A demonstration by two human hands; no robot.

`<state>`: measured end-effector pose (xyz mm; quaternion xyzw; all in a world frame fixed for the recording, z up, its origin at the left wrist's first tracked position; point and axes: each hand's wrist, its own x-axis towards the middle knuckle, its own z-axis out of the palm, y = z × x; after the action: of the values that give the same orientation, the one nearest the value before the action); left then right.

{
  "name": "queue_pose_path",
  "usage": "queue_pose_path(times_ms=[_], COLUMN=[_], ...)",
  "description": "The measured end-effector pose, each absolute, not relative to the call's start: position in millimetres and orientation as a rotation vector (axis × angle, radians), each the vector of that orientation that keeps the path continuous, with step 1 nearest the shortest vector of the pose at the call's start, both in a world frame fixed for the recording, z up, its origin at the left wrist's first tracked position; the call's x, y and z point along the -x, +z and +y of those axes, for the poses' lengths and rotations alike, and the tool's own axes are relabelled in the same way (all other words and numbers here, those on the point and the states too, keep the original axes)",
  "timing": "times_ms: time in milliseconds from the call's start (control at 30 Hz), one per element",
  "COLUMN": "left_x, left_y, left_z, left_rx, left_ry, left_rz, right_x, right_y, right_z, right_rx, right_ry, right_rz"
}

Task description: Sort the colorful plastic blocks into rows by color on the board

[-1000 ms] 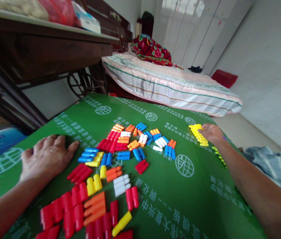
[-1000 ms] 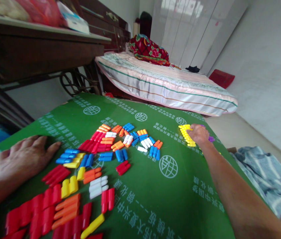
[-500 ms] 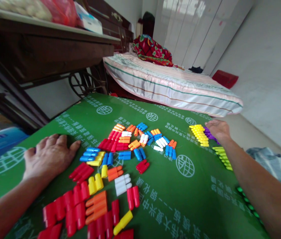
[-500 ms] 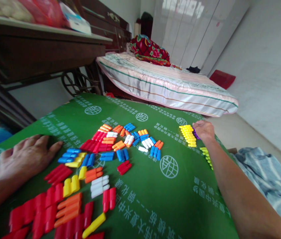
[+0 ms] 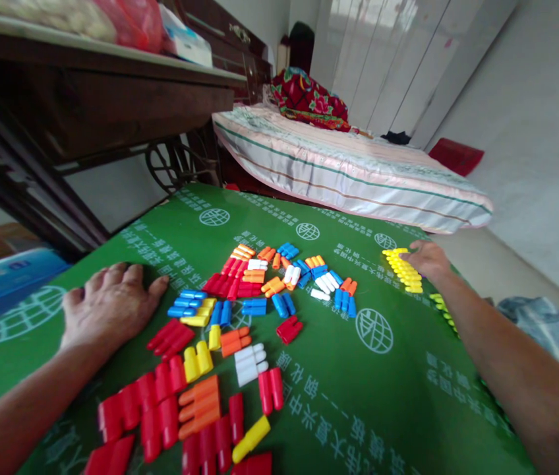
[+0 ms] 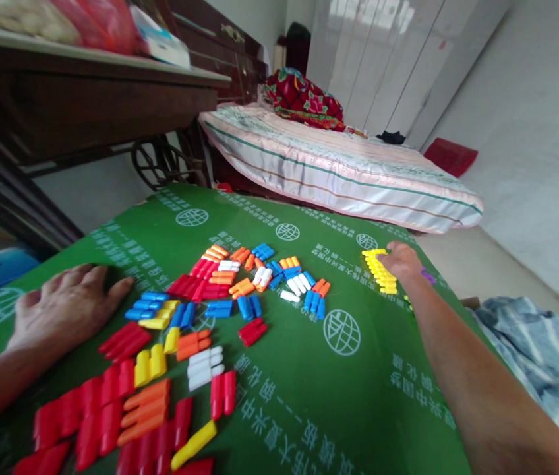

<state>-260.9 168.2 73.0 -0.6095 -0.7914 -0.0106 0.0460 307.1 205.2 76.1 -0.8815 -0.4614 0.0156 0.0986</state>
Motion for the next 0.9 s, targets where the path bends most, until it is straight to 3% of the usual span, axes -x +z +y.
queue_pose_path(times_ms=[267, 400, 500, 700, 900], left_x=[257.1, 258.6, 258.9, 258.9, 260.6], left_y=[71.5, 65.8, 62.5, 58.9, 58.6], left_z=[159.5, 158.5, 158.0, 156.3, 155.0], left_rx=[1.896, 1.87, 1.858, 1.841, 1.826], left_ry=[-0.119, -0.129, -0.147, -0.162, -0.14], left_rz=[-2.35, -2.332, -2.316, -2.302, -2.308], right_x=[-308.5, -283.7, -225.4, -57.0, 50.9], right_y=[82.4, 86.9, 89.0, 103.3, 118.7], right_z=[196.2, 188.1, 172.0, 123.7, 118.1], right_rx=[2.621, 2.471, 2.175, 1.477, 1.434], right_ry=[0.059, -0.104, -0.047, 0.47, 0.367], right_rz=[-1.405, -1.583, -1.755, -2.324, -2.632])
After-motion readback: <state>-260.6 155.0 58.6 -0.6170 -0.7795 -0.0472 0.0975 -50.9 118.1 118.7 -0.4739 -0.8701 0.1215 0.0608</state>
